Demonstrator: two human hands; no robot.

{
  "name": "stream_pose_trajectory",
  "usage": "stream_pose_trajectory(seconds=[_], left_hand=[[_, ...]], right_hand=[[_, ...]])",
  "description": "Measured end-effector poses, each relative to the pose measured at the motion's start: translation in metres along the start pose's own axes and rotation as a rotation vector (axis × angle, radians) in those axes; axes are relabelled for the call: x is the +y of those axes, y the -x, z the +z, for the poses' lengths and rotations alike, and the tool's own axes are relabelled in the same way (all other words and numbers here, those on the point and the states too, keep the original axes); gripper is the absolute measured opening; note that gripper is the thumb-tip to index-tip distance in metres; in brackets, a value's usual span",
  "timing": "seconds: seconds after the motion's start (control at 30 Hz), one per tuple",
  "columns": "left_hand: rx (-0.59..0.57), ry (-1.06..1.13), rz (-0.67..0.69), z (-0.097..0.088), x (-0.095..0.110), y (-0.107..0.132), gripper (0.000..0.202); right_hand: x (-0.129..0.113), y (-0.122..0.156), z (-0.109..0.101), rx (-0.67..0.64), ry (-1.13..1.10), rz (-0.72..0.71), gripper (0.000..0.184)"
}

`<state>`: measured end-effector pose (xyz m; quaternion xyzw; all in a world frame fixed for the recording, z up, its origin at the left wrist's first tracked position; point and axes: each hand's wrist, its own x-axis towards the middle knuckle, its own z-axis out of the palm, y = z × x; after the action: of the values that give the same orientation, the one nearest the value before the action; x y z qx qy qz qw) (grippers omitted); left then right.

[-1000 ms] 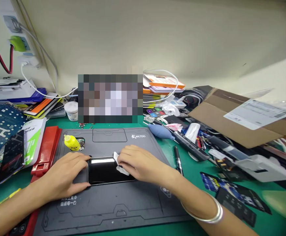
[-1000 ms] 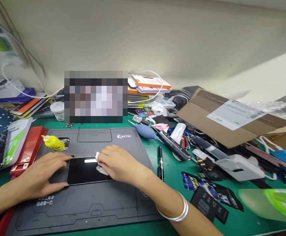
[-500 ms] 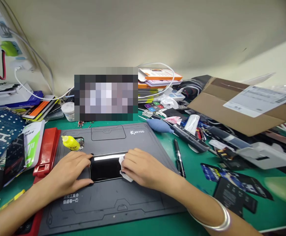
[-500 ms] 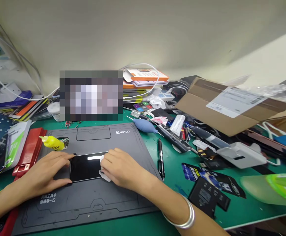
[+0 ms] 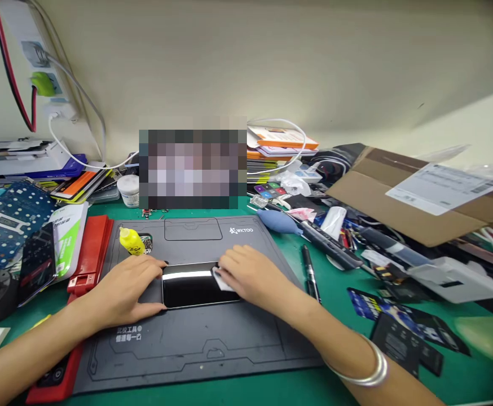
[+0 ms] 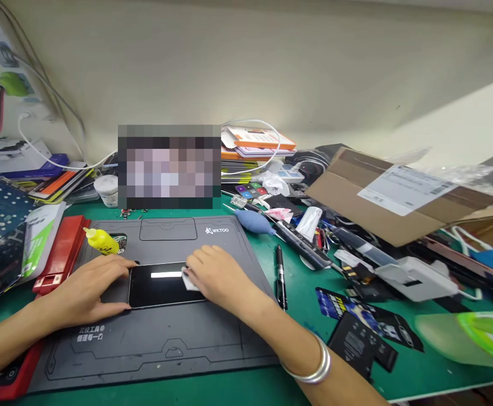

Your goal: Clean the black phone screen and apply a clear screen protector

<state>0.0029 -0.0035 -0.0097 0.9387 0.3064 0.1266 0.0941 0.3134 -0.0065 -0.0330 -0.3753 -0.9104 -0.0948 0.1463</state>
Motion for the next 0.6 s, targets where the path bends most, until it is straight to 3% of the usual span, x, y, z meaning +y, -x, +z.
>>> stream_pose_trajectory(seconds=[0.27,0.43,0.6], left_hand=[[0.006,0.007,0.023,-0.001,-0.001,0.001,0.031],[0.004,0.017,0.005,-0.001,-0.002,0.002,0.028],[0.012,0.028,0.006,0.001,-0.003,0.002,0.027]], right_hand=[[-0.002,0.002,0.002,0.038,-0.071,-0.074,0.029],[0.017,0.005,-0.008,0.053,-0.210,0.066,0.021],[0.031,0.007,-0.015,0.088,-0.453,0.103,0.012]])
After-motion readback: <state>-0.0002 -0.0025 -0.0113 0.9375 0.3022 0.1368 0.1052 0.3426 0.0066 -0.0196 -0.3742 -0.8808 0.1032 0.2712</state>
